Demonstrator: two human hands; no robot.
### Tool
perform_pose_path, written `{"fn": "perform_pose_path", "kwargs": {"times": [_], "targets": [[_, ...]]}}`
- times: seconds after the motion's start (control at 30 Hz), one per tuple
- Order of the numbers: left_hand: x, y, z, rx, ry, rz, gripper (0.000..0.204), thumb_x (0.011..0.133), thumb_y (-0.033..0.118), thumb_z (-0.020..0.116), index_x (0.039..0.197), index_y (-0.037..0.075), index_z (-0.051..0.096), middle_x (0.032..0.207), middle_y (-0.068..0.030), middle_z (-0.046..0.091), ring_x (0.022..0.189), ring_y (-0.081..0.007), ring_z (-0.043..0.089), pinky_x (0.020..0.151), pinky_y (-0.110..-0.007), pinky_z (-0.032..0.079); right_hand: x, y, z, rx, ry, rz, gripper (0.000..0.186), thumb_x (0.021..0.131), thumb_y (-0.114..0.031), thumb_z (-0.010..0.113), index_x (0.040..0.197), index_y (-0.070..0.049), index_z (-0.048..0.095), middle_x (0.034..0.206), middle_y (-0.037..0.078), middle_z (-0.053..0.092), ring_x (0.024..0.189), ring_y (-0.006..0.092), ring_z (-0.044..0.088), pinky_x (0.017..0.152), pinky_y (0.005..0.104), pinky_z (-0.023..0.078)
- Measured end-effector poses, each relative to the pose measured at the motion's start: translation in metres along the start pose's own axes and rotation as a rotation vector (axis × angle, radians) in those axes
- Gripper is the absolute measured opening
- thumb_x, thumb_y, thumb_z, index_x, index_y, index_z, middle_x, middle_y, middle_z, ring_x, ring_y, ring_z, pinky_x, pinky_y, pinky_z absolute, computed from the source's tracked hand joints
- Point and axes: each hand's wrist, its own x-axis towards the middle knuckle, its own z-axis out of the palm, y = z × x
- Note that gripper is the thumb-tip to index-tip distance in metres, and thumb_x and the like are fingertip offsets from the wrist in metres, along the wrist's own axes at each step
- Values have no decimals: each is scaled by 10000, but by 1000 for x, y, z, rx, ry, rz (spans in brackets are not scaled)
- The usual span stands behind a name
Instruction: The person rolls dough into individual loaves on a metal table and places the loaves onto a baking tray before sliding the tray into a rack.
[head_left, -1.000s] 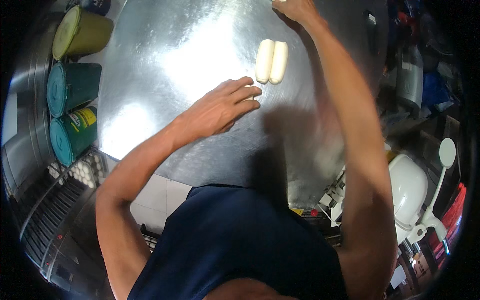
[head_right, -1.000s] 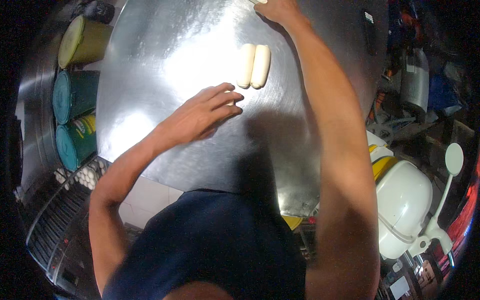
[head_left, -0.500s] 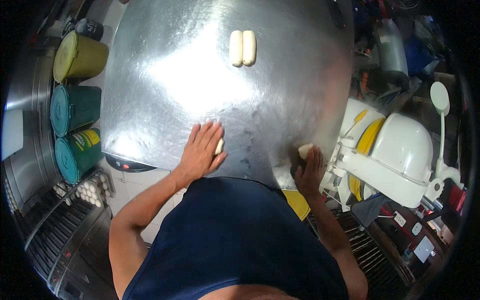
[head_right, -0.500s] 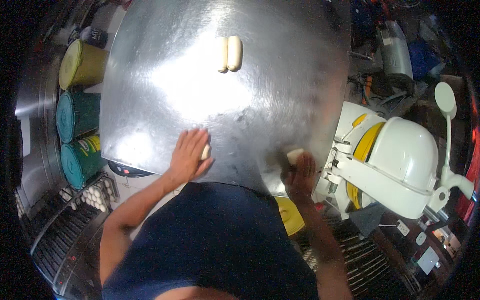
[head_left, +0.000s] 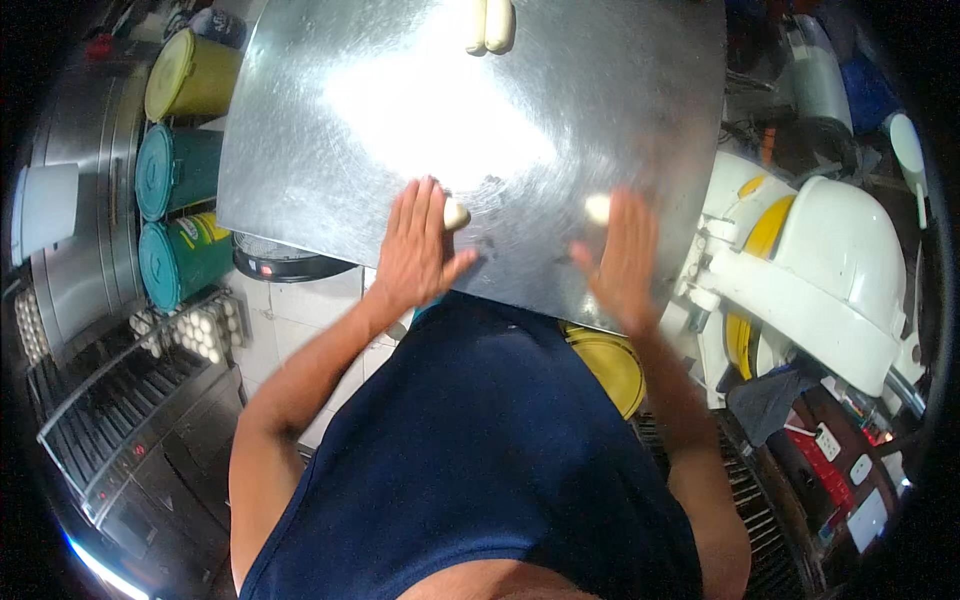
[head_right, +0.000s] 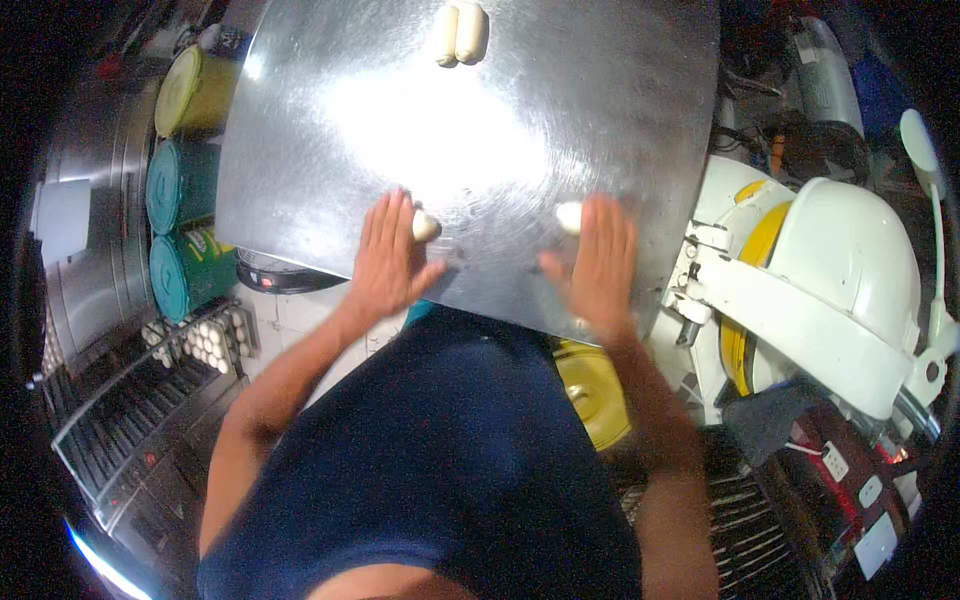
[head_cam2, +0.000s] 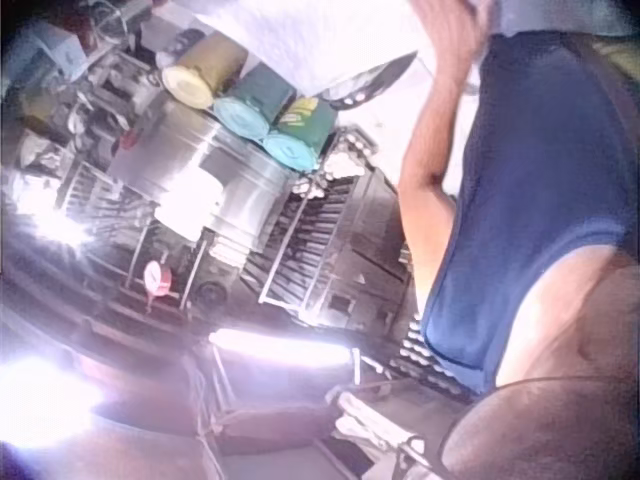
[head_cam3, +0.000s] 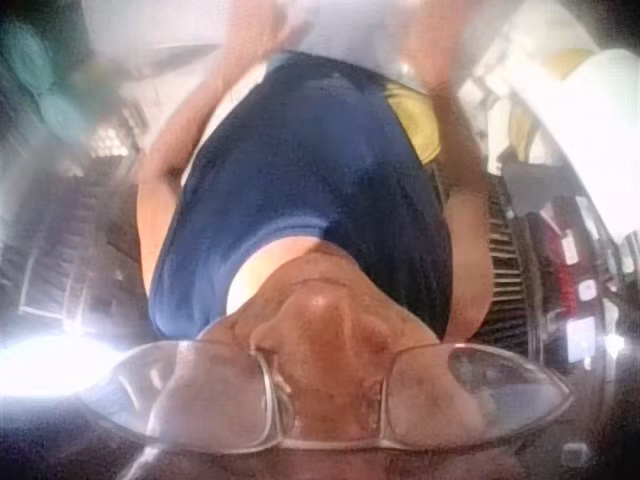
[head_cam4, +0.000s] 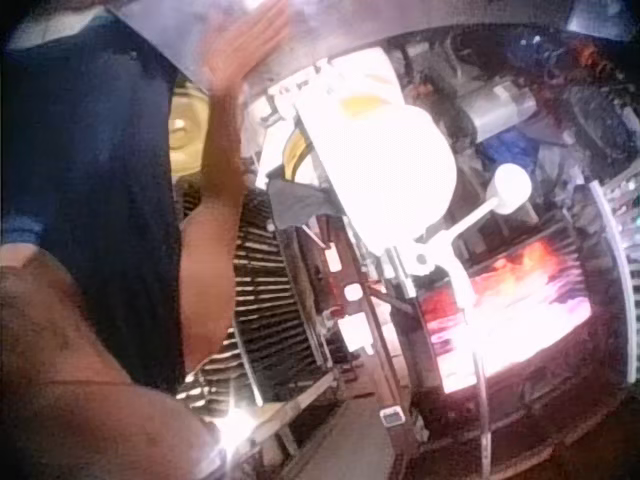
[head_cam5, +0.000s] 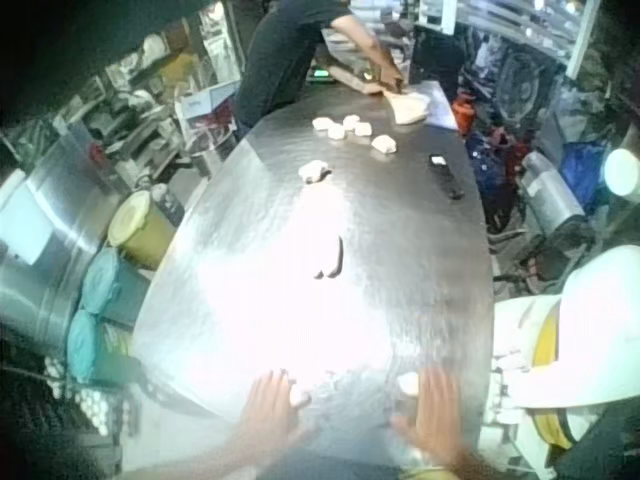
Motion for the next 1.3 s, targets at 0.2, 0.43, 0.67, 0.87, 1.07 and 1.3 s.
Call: {"fn": "perform_pose_path", "kwargs": {"times": [0.2, 0.43, 0.67, 0.87, 1.07, 1.3], "targets": [[74, -6, 1, 131, 84, -243, 921, 973, 635, 503, 1513, -97, 355, 1605, -318, 308, 1506, -477, 260, 1213, -661, 121, 20, 14, 12, -176, 66, -25, 906, 989, -640, 485, 1544, 63, 346, 1610, 284, 338, 1516, 441, 280, 1247, 585, 157], [129, -37, 5, 183, 343, -73, 932, 965, 631, 535, 1502, -105, 337, 1566, -325, 363, 1448, -446, 360, 1154, -664, 257, 81, 4, -22, -16, 81, 92, 709, 1016, -466, 525, 1520, 19, 412, 1535, 275, 455, 1468, 441, 372, 1230, 538, 240], [57, -40, -54, -433, 56, -33, 553, 796, 245, 777, 1307, 72, 651, 1291, -213, 635, 1112, -379, 655, 951, -450, 527, 22, 4, -57, 389, 138, 259, 534, 866, -142, 720, 1390, -106, 622, 1373, 189, 623, 1262, 384, 593, 1053, 436, 484], [66, -51, -67, -345, -103, -212, 458, 836, 297, 803, 1219, 60, 718, 1208, -157, 686, 955, -304, 717, 826, -410, 584, 10, -3, -34, 108, 160, 340, 639, 885, -377, 772, 1430, -99, 588, 1171, 228, 648, 1107, 411, 629, 976, 462, 504], [99, -45, -21, 192, 164, 252, 610, 973, 555, 585, 1425, 147, 540, 1267, -107, 595, 1212, -245, 553, 1030, -548, 371, 82, -8, -28, -41, 514, 56, 628, 936, -539, 653, 1379, -98, 591, 1102, 139, 660, 1083, 317, 597, 939, 480, 433], [119, -37, -2, 65, 130, 231, 655, 977, 678, 499, 1383, 171, 582, 1363, -141, 557, 1313, -317, 488, 1122, -577, 326, 98, 1, 5, -90, 158, 136, 677, 947, -619, 579, 1359, -84, 624, 1272, 152, 666, 1190, 335, 578, 1035, 483, 413]]}}
